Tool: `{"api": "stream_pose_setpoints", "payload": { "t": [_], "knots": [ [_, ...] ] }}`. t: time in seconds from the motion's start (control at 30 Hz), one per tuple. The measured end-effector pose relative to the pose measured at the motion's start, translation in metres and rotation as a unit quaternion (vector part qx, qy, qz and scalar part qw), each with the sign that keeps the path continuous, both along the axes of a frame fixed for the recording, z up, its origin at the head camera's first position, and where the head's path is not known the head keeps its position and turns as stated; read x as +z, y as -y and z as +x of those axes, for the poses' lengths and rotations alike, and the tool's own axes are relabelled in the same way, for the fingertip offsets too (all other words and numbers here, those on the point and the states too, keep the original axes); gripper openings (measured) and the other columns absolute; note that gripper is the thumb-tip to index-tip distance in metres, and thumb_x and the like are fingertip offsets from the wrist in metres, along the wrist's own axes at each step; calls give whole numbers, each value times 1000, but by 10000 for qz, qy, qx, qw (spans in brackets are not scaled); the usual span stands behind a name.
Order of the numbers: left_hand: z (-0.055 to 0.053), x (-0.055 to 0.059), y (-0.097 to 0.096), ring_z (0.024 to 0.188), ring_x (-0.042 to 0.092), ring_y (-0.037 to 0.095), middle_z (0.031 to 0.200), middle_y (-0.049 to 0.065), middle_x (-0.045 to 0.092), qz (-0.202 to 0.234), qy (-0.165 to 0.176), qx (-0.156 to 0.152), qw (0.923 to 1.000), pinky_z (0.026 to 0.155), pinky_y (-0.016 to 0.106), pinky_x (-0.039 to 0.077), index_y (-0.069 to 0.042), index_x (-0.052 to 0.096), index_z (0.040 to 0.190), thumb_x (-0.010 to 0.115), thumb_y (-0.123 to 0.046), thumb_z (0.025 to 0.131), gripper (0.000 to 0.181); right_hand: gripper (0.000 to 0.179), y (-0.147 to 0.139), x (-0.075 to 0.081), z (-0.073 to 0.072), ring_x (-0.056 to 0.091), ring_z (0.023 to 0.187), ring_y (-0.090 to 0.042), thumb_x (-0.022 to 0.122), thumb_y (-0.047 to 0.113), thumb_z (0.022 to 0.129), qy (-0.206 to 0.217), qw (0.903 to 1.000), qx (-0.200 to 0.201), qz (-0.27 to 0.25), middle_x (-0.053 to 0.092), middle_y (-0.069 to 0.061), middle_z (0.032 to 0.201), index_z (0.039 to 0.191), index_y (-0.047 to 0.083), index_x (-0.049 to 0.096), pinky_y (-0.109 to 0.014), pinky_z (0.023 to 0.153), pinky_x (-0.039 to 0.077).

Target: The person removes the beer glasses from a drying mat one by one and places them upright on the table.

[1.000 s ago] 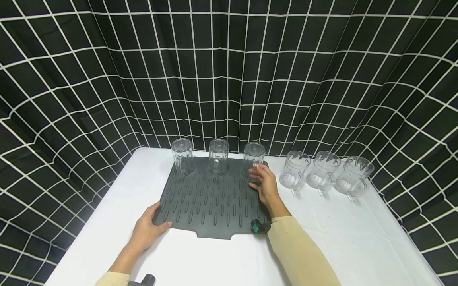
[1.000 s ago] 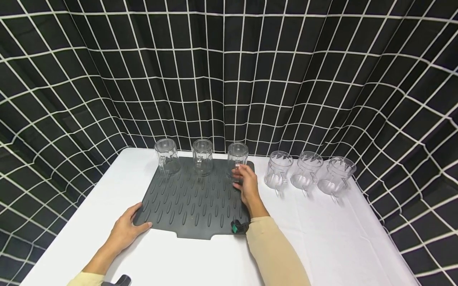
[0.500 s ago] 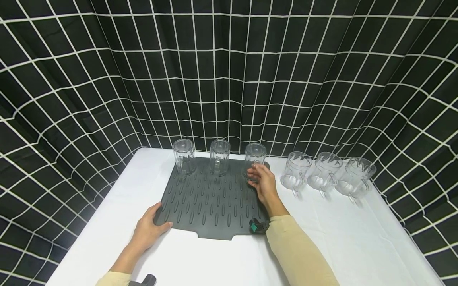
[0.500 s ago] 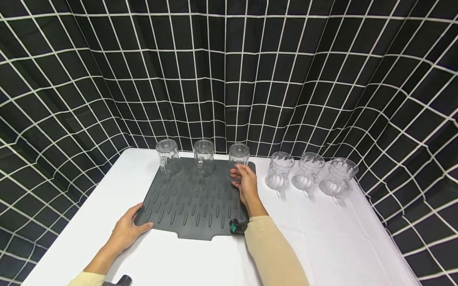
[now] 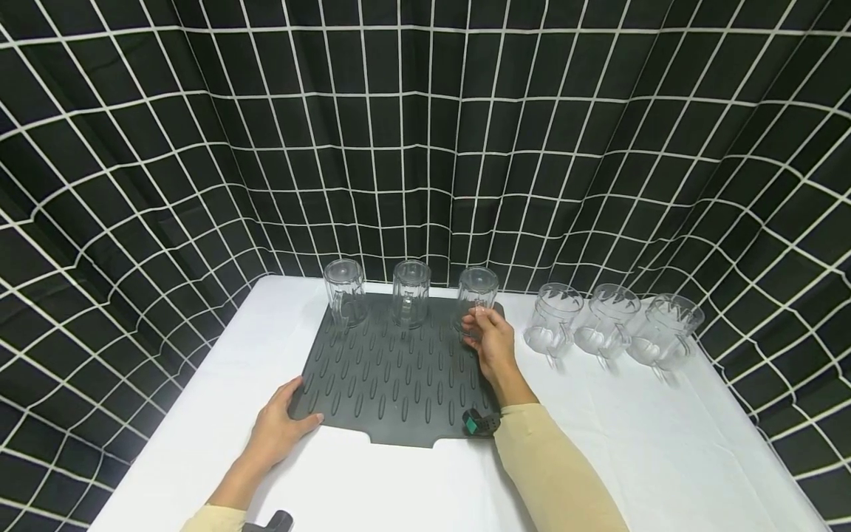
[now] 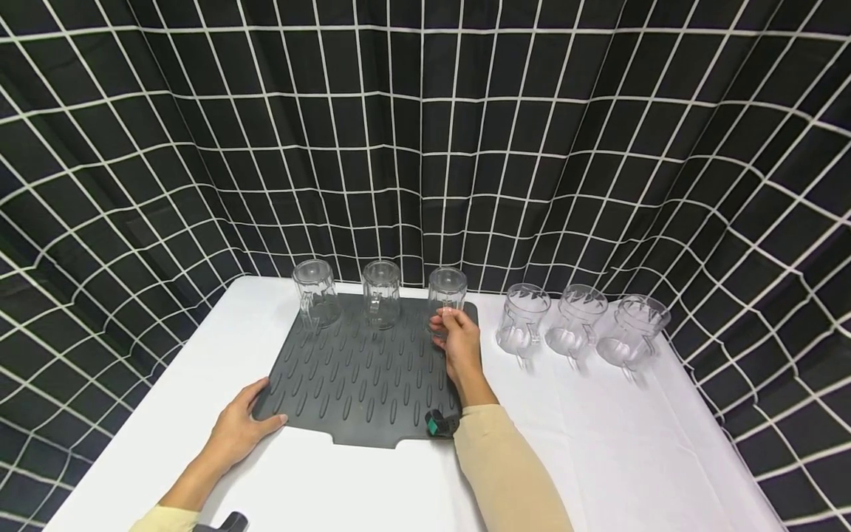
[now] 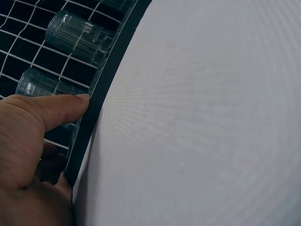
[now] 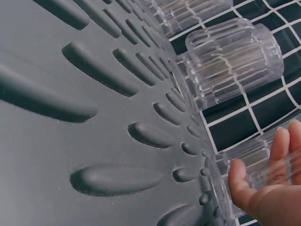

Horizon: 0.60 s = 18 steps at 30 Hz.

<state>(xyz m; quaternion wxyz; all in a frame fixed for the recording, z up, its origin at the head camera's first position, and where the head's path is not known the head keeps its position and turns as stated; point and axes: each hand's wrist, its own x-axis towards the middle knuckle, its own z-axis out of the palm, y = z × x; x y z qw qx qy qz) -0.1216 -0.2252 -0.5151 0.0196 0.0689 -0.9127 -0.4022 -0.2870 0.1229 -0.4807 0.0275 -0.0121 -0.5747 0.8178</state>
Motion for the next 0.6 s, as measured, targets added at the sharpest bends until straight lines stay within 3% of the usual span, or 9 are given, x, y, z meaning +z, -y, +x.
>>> {"api": "stream_pose_setpoints", "payload": {
  "t": [0.4, 0.6],
  "knots": [
    [1, 1, -2, 138, 24, 43, 153, 23, 24, -49, 23, 38, 10000, 111, 57, 21, 0, 27, 150, 73, -23, 84, 84, 28, -6, 1, 10, 63, 86, -24, 53, 15, 101, -151, 9997, -135, -125, 65, -6, 86, 108, -12, 56, -60, 90, 46],
    [1, 1, -2, 137, 24, 44, 153, 24, 24, -51, 36, 54, 10000, 110, 58, 21, 0, 27, 150, 73, -22, 85, 83, 23, -9, 5, 19, 63, 80, -19, 56, 15, 99, -380, 9988, -272, -129, 67, -5, 83, 100, -8, 62, -48, 80, 54]
  ]
}}
